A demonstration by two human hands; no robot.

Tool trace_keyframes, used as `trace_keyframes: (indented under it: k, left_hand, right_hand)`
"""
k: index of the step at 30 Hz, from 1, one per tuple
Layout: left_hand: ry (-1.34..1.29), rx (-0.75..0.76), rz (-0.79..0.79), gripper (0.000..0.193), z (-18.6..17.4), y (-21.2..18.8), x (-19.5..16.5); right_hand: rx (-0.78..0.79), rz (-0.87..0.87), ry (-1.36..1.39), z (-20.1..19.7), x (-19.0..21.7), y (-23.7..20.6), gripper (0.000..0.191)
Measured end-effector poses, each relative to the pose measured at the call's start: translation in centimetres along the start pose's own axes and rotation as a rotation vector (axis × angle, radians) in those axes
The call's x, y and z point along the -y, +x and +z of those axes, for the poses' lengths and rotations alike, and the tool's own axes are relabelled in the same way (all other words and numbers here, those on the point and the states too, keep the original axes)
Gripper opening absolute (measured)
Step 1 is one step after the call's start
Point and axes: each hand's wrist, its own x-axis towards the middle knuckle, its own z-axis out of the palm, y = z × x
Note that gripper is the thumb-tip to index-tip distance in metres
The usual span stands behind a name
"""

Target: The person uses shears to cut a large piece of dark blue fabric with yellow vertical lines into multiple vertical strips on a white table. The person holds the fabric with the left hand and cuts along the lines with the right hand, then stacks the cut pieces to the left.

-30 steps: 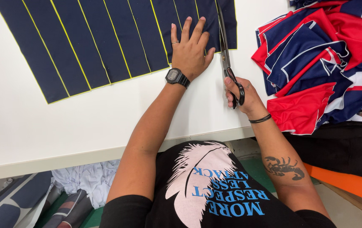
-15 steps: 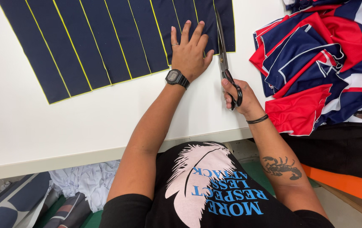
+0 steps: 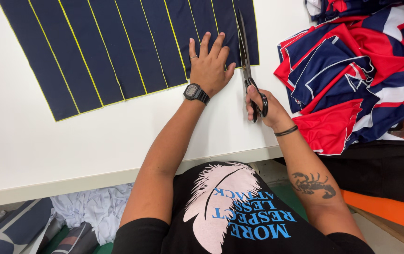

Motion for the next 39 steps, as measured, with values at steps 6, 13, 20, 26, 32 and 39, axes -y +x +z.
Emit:
trace_keyframes:
  k: [6,13,20,26,32,39]
  left_hand:
    - [0.005,-0.018,0.011,0.043,0.0,0.0,0.0]
    - [0.005,-0.019,0.016,0.042,0.3,-0.2,0.1]
    - [0.002,-0.022,0.011,0.044,0.4,-0.2,0.2]
    - [0.002,-0.021,0.009,0.044,0.5,-0.3,0.2]
    - [0.001,-0.015,0.007,0.043,0.8,0.0,0.4]
    - [0.008,0.026,-0.002,0.042,-1.3,0.6,-1.0]
  right_hand:
    - [-0.004,-0.036,0.006,0.0,1.9,2.3,0.057]
    - [-0.021,-0.02,0.012,0.1,2.4,2.5,0.057]
    - [-0.02,-0.047,0.023,0.1,2.1,2.7,0.055]
    - [-0.054,-0.042,0.048,0.5,2.3,2.8,0.049]
    - [-0.115,-0.038,0.003,0.7,2.2,3.1,0.049]
    - [-0.063,-0.035,0.009,0.3,2.0,3.1,0.051]
